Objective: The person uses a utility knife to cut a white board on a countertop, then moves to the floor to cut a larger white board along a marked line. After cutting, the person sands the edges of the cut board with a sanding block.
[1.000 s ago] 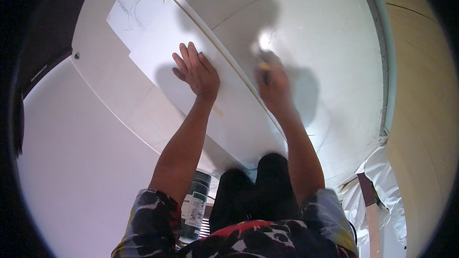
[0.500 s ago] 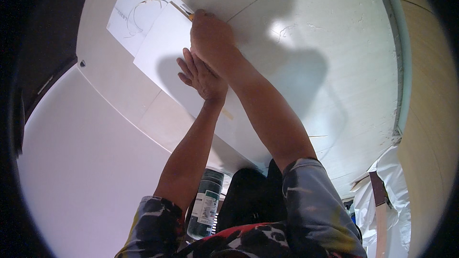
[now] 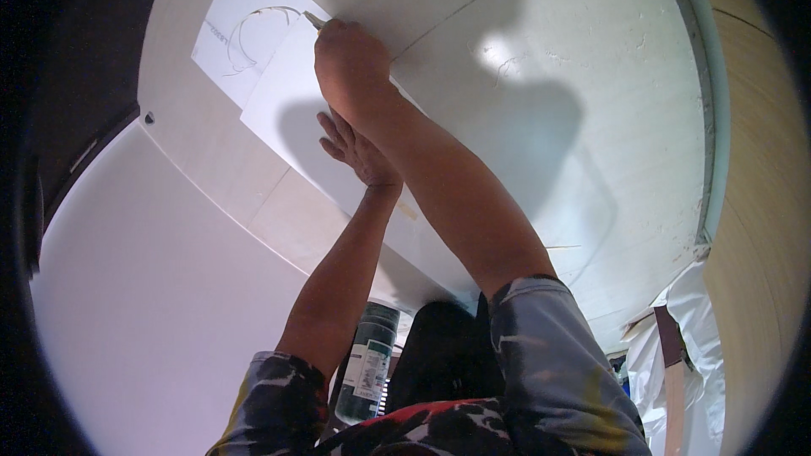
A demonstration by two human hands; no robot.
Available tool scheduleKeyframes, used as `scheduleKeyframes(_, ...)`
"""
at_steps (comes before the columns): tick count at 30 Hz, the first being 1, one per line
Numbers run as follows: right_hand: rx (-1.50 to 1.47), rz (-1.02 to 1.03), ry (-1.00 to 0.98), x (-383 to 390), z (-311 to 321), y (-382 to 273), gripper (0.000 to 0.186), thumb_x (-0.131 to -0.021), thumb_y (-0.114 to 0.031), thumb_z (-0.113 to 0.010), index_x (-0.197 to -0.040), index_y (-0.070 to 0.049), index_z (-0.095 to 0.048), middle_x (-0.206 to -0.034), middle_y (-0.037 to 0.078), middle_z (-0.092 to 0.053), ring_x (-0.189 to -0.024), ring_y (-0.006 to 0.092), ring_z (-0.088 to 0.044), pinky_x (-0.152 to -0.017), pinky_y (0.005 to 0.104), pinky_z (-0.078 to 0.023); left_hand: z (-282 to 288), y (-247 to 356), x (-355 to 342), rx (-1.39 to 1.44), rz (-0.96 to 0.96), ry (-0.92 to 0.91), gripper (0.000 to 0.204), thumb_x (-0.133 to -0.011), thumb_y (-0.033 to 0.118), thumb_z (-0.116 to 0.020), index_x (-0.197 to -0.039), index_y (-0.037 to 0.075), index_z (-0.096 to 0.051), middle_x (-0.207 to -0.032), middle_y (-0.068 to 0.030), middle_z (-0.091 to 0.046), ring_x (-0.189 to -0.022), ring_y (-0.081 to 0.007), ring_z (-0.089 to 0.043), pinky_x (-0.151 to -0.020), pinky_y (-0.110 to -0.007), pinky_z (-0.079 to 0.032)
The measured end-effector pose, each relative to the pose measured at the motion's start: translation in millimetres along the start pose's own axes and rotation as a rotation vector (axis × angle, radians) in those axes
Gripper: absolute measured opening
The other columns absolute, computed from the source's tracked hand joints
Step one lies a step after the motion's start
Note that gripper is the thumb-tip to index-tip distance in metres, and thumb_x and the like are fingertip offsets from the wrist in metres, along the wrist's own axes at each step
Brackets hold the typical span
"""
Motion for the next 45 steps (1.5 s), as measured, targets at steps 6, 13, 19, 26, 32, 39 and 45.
scheduleKeyframes(6, 0.015, -0.007, 0.003, -5, -2, -1, 0.020, -0.089, -0.014, -0.063, -0.101, 0.002, -0.062, -0.093, 0.018, -0.070, -0.082, 0.0291, -0.073, -0.069, 0.0388, -0.061, 1, 2, -1, -0.034, -0.012, 0.015, 0.070, -0.103, 0.050, -0.038, -0.160, 0.014, -0.017, -0.167, -0.0107, -0.013, -0.154, -0.0405, 0.002, -0.116, -0.066, 0.006)
scheduleKeyframes(13, -0.050, 0.008, -0.023, -13, 2, -3, 0.018, -0.093, -0.012, -0.057, -0.103, 0.003, -0.058, -0.089, 0.022, -0.070, -0.079, 0.0357, -0.073, -0.068, 0.0447, -0.060, 5, 7, 1, -0.022, 0.011, -0.014, 0.059, -0.106, 0.037, -0.033, -0.159, 0.012, -0.023, -0.166, -0.0135, -0.018, -0.153, -0.0431, -0.002, -0.116, -0.066, 0.004)
scheduleKeyframes(19, -0.067, 0.025, -0.132, -18, 10, 3, 0.018, -0.089, -0.013, -0.061, -0.096, 0.002, -0.067, -0.092, 0.019, -0.073, -0.088, 0.0338, -0.074, -0.073, 0.0442, -0.060, 5, 8, -3, -0.028, 0.009, 0.018, 0.056, -0.105, 0.029, -0.035, -0.157, 0.009, -0.027, -0.165, -0.0143, -0.020, -0.152, -0.0449, -0.005, -0.116, -0.068, -0.001)
scheduleKeyframes(26, -0.023, -0.003, -0.258, -20, 17, 1, 0.021, -0.088, -0.013, -0.063, -0.101, 0.002, -0.070, -0.098, 0.020, -0.074, -0.094, 0.0343, -0.073, -0.080, 0.0427, -0.060, 7, 12, -3, -0.043, 0.013, 0.021, 0.054, -0.106, 0.027, -0.034, -0.156, 0.008, -0.028, -0.164, -0.0141, -0.020, -0.152, -0.0450, -0.007, -0.115, -0.070, -0.004)
scheduleKeyframes(32, -0.047, -0.062, -0.328, 13, 12, 20, 0.021, -0.091, -0.014, -0.061, -0.102, 0.002, -0.068, -0.097, 0.021, -0.073, -0.093, 0.0359, -0.072, -0.081, 0.0449, -0.059, 10, 13, -2, -0.001, 0.001, 0.017, 0.053, -0.107, 0.028, -0.034, -0.156, 0.009, -0.028, -0.164, -0.0130, -0.019, -0.152, -0.0439, -0.005, -0.115, -0.070, -0.002)
scheduleKeyframes(39, -0.057, -0.018, -0.262, 65, 10, 46, 0.024, -0.099, -0.019, -0.052, -0.104, 0.003, -0.062, -0.092, 0.022, -0.072, -0.088, 0.0384, -0.071, -0.077, 0.0483, -0.057, 11, 14, -3, 0.033, -0.043, 0.096, 0.051, -0.106, 0.025, -0.037, -0.154, 0.007, -0.030, -0.162, -0.0142, -0.022, -0.152, -0.0436, -0.006, -0.116, -0.069, -0.002)
scheduleKeyframes(45, -0.067, -0.096, -0.283, 125, 13, 74, 0.015, -0.093, -0.009, -0.055, -0.101, 0.002, -0.061, -0.095, 0.023, -0.070, -0.092, 0.0382, -0.071, -0.079, 0.0466, -0.058, 15, 18, -7, 0.009, -0.050, 0.082, 0.050, -0.106, 0.023, -0.035, -0.152, 0.003, -0.033, -0.161, -0.0175, -0.024, -0.150, -0.0464, -0.010, -0.115, -0.069, -0.004)
Point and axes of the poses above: each hand's wrist, its own x-axis away from the middle knuckle, its own z-axis out of the back of the hand, y = z × x, the point moved 5 cm from there along -x, towards the middle knuckle
